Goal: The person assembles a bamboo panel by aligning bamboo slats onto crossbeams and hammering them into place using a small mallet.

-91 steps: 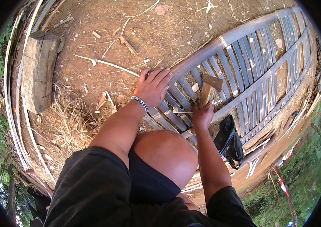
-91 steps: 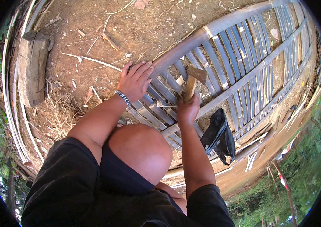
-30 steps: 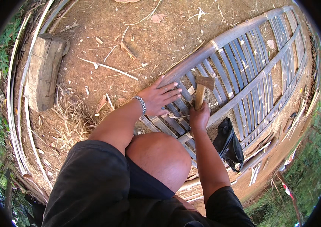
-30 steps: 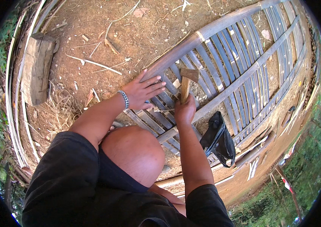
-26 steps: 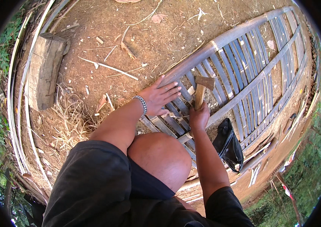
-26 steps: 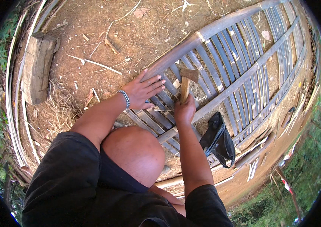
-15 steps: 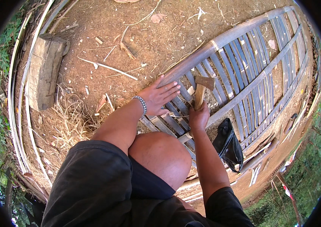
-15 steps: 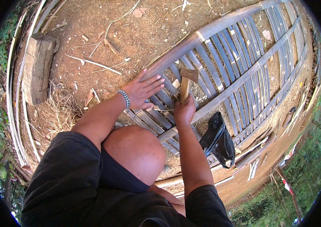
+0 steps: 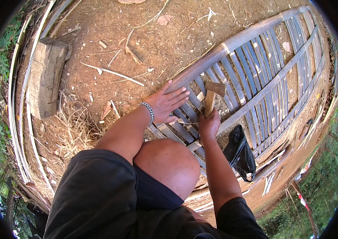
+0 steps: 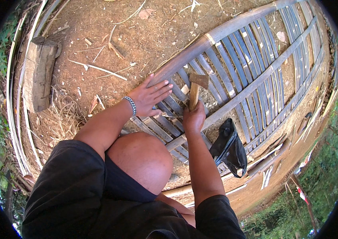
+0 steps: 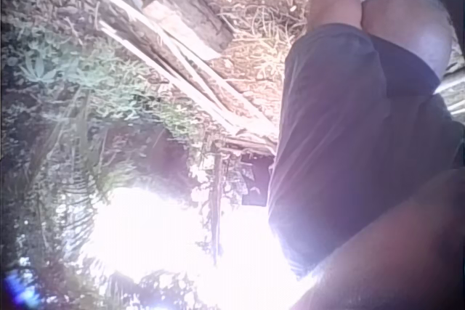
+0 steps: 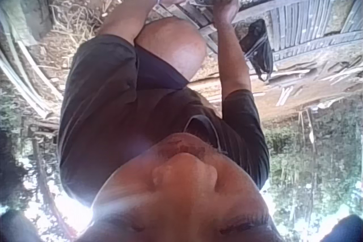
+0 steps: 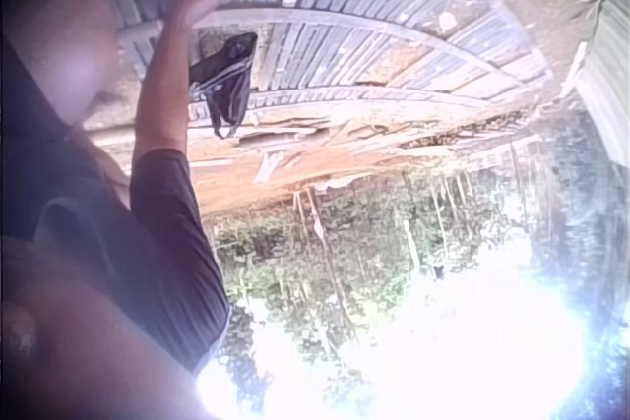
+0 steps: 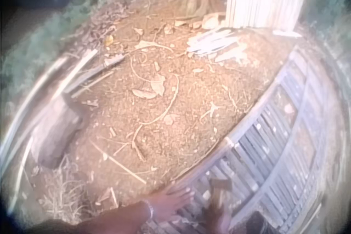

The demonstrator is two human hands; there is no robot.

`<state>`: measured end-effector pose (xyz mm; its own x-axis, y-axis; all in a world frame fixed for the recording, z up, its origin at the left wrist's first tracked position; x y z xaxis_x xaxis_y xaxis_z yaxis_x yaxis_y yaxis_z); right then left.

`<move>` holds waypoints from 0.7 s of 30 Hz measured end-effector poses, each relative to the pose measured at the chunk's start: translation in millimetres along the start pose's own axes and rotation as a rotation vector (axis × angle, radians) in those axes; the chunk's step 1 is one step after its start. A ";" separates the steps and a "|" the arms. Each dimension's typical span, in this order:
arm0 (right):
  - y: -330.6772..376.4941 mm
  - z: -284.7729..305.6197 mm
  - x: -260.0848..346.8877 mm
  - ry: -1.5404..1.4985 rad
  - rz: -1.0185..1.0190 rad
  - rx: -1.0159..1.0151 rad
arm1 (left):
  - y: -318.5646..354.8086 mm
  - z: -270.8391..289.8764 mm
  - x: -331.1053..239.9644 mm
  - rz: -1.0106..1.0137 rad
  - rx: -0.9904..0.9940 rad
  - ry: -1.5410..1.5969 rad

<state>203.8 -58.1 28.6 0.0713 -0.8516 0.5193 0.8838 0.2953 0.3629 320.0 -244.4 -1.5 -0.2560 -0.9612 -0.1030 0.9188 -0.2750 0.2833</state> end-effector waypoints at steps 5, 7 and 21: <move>5.9 3.1 -2.4 -0.021 0.138 -0.009 | -0.6 -2.3 -0.9 0.001 -0.035 0.008; 15.1 8.4 -0.4 -0.032 0.196 0.028 | -0.3 -1.3 -1.3 0.003 -0.027 0.004; -2.9 1.4 41.4 0.052 0.353 0.288 | -3.6 0.1 -1.6 -0.004 -0.038 -0.012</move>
<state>203.5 -93.7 50.1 0.3743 -0.6958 0.6130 0.6374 0.6732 0.3750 317.1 -241.8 -2.2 -0.2633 -0.9603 -0.0924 0.9283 -0.2783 0.2466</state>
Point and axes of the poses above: each hand's wrist, its own y-axis away from the middle knuckle, its own z-axis out of the back of the hand, x = y × z, the point moved 4 cm from there along -y, towards the middle knuckle, and after that the axes turned 12 degrees about -y, right-handed, at the moved point
